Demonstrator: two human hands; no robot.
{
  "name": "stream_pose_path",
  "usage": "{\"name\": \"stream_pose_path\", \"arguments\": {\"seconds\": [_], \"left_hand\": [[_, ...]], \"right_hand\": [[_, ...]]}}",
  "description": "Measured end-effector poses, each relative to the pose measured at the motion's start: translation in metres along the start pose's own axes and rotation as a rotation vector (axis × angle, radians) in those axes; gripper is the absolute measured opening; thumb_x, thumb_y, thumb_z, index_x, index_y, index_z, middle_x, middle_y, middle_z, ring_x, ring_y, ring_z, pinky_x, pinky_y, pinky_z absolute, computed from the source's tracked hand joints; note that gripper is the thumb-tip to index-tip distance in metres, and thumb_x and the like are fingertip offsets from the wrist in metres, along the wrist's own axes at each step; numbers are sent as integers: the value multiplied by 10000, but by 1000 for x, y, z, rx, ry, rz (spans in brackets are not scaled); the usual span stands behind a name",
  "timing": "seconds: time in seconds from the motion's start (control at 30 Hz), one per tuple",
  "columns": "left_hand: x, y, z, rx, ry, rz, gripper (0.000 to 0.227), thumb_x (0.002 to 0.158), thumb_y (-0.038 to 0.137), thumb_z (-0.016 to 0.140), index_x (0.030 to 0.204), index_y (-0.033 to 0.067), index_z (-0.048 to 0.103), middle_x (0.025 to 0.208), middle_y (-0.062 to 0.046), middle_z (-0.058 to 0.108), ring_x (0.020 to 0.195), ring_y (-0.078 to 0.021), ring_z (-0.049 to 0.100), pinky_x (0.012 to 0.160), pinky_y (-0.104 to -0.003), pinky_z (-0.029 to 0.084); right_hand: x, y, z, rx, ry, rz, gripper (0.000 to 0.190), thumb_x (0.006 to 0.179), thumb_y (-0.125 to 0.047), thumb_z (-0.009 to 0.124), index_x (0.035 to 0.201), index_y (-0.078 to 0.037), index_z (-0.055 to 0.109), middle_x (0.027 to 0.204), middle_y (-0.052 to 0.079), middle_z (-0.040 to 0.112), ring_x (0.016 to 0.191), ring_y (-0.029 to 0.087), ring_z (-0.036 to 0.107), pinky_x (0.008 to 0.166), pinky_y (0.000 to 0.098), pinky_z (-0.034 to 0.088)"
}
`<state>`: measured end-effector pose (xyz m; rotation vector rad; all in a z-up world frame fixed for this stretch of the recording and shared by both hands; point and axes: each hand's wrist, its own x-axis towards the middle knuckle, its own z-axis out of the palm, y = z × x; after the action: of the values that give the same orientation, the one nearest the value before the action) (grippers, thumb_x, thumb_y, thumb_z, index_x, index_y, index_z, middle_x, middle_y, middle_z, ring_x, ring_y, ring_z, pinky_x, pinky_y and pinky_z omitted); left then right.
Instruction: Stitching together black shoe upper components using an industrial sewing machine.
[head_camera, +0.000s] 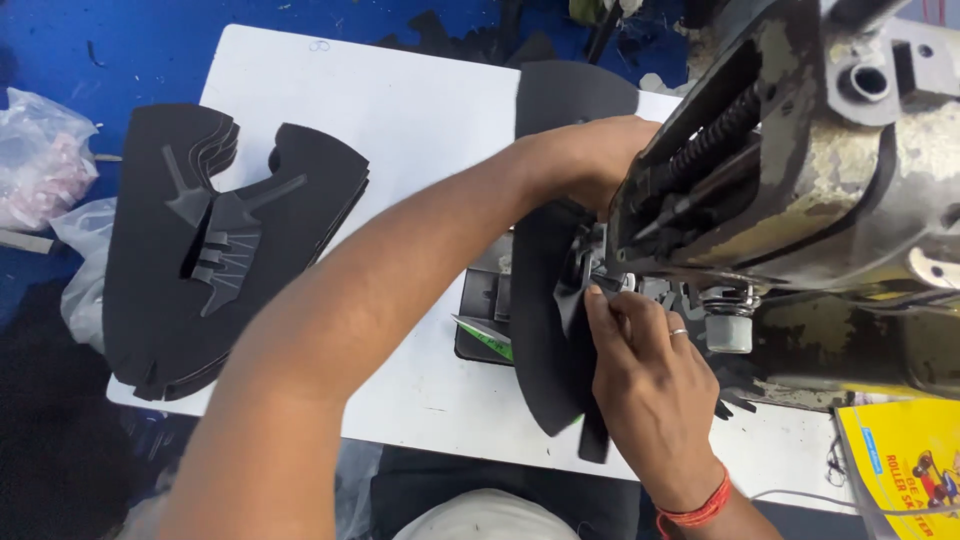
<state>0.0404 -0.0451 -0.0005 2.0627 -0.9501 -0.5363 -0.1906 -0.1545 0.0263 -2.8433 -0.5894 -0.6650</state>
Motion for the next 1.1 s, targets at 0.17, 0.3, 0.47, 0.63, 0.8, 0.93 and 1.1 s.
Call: {"name": "stream_pose_path", "arguments": {"seconds": [0.17, 0.3, 0.47, 0.63, 0.8, 0.93, 1.1], "left_hand": [[3, -3, -1, -14, 51, 141, 347, 791, 192, 820, 1075, 37, 695, 893, -119, 758, 763, -220, 715, 628, -352, 581], [-2, -1, -5, 34, 26, 113, 336, 778, 224, 821, 1029, 28, 714, 850, -136, 753, 769, -272, 747, 648, -376, 581], [-14, -11, 4, 127, 61, 147, 304, 797, 211, 821, 1013, 15, 731, 905, -176, 741, 847, -338, 726, 725, -422, 568], [-72, -2, 33, 311, 617, -49, 492, 925, 231, 690, 1374, 52, 596, 1368, -173, 583, 1324, -358, 543, 1115, -430, 481], [-165, 60, 48, -96, 586, -405, 810, 937, 334, 742, 1520, 33, 267, 1451, -299, 460, 1295, -425, 554, 1052, -476, 472], [-177, 50, 56, -326, 415, -480, 921, 873, 272, 747, 1573, 86, 178, 1441, -322, 469, 1290, -430, 564, 1005, -472, 501], [-171, 47, 52, -162, 519, -331, 667, 955, 213, 658, 1541, 70, 375, 1386, -266, 592, 1266, -406, 617, 1010, -461, 516]], "right_hand": [[-1, -1, 0, 53, 4, 44, 387, 848, 8, 701, 1210, -117, 762, 1076, 51, 630, 876, 239, 648, 697, 359, 525], [0, -1, 0, 96, 19, 86, 383, 857, 5, 710, 1204, -146, 767, 1072, 56, 628, 886, 243, 648, 703, 362, 522], [-2, 1, -3, 112, 31, 83, 398, 861, 17, 709, 1218, -150, 766, 1069, 58, 630, 892, 256, 640, 737, 374, 529], [-11, 29, 1, 255, 57, 169, 340, 912, 10, 694, 1218, -123, 759, 1088, 121, 662, 887, 258, 661, 732, 355, 524], [0, 59, 5, 540, -113, 636, 177, 981, -130, 726, 1129, -45, 771, 921, 107, 725, 808, 183, 640, 697, 313, 506], [-4, 69, 18, 1041, -299, 801, 172, 957, -93, 701, 1102, -7, 734, 946, 48, 744, 841, 83, 666, 726, 248, 527], [-1, 63, 23, 1202, -492, 671, 194, 937, -38, 655, 1122, -8, 707, 955, 21, 745, 864, 64, 670, 724, 227, 533]]}}
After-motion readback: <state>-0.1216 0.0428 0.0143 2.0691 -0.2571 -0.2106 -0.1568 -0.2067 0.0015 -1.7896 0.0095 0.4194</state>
